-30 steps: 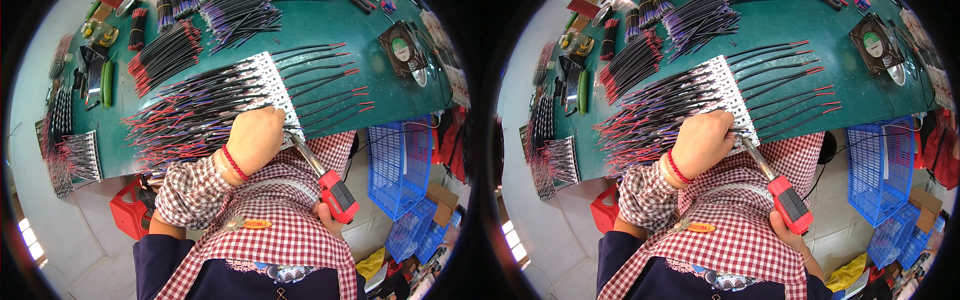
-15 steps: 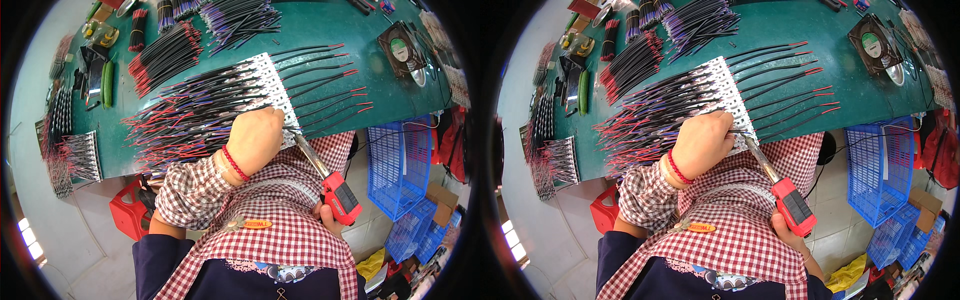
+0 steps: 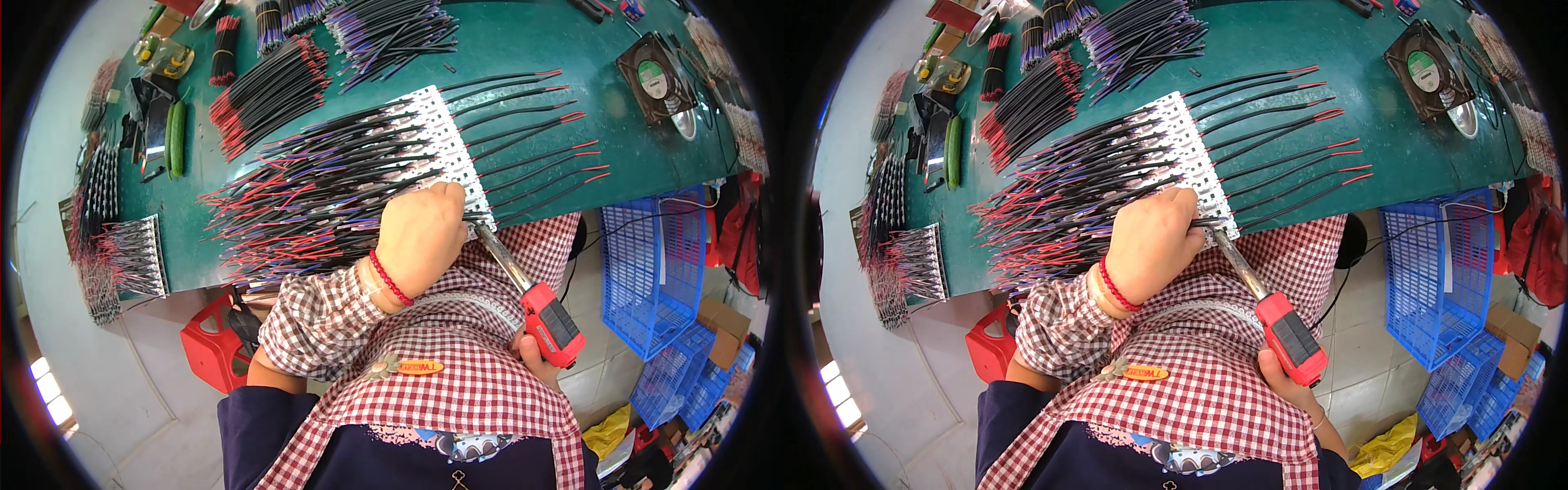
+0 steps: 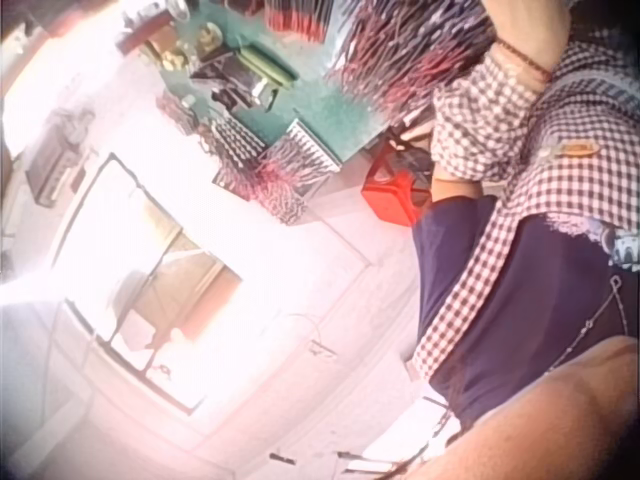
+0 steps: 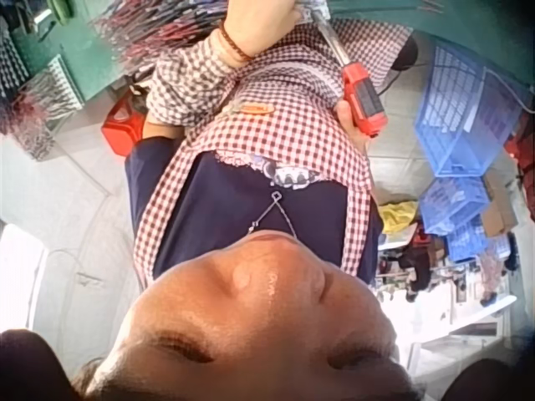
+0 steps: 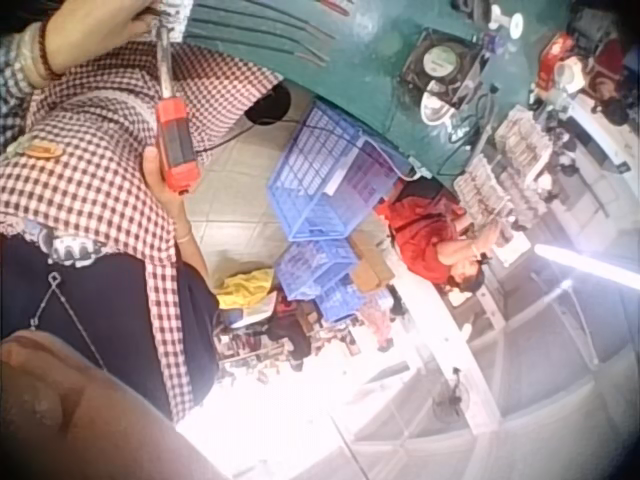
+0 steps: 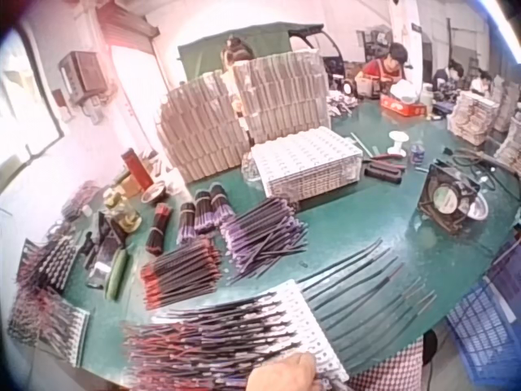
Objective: The person solders wires onto circuit board strips using a soldering tool, sets the completed board onto a stack, retrieves a new board and wires, and feeds solder wire into the soldering tool.
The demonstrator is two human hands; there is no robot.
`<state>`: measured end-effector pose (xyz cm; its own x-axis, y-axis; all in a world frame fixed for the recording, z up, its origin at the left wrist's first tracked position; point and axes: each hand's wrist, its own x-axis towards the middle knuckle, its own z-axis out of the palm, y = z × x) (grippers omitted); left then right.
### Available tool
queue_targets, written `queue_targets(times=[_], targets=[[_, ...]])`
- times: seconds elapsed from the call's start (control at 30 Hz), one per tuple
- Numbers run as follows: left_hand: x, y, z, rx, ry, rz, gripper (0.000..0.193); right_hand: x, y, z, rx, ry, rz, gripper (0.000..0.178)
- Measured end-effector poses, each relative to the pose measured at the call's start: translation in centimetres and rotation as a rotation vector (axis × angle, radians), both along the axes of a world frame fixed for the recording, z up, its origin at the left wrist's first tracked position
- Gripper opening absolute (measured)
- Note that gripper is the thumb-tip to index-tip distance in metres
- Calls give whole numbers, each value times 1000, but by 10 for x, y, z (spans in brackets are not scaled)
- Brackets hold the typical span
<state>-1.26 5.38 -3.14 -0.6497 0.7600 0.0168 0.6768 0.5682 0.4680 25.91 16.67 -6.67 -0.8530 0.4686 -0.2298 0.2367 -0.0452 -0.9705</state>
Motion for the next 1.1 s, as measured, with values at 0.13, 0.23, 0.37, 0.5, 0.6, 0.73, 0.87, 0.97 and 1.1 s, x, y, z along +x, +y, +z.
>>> queue_targets(times=[0.13, 0.23, 0.37, 0.5, 0.6, 0.73, 0.87, 0.97, 1.1], targets=[[0, -1, -2, -6, -5, -5, 17, 1, -3, 1, -27, 12, -41, 13], [0, -1, -2, -4, -12, 1, 18, 0, -5, 2, -50, -13, -65, 14], [2, -1, -1, 15, -39, 13, 19, -1, -2, 1, 15, 23, -23, 14], [3, 0, -1, -25, -22, 5, 20, 5, -7, -3, 20, 2, -52, 18], [2, 0, -2, -11, -23, 2, 20, 10, -5, -5, 9, 2, -36, 21], [2, -3, 0, -16, -34, -2, 20, 13, -7, -4, -8, 25, -52, 21], [-5, -11, 5, 55, -119, -70, 17, 10, -8, 5, -47, 12, -90, 15], [-7, -14, 11, 97, -109, -119, 12, 9, -8, 16, -170, -3, -118, 13], [2, -15, 20, 324, -36, -9, 9, 8, -10, 22, -184, 25, -172, 16]])
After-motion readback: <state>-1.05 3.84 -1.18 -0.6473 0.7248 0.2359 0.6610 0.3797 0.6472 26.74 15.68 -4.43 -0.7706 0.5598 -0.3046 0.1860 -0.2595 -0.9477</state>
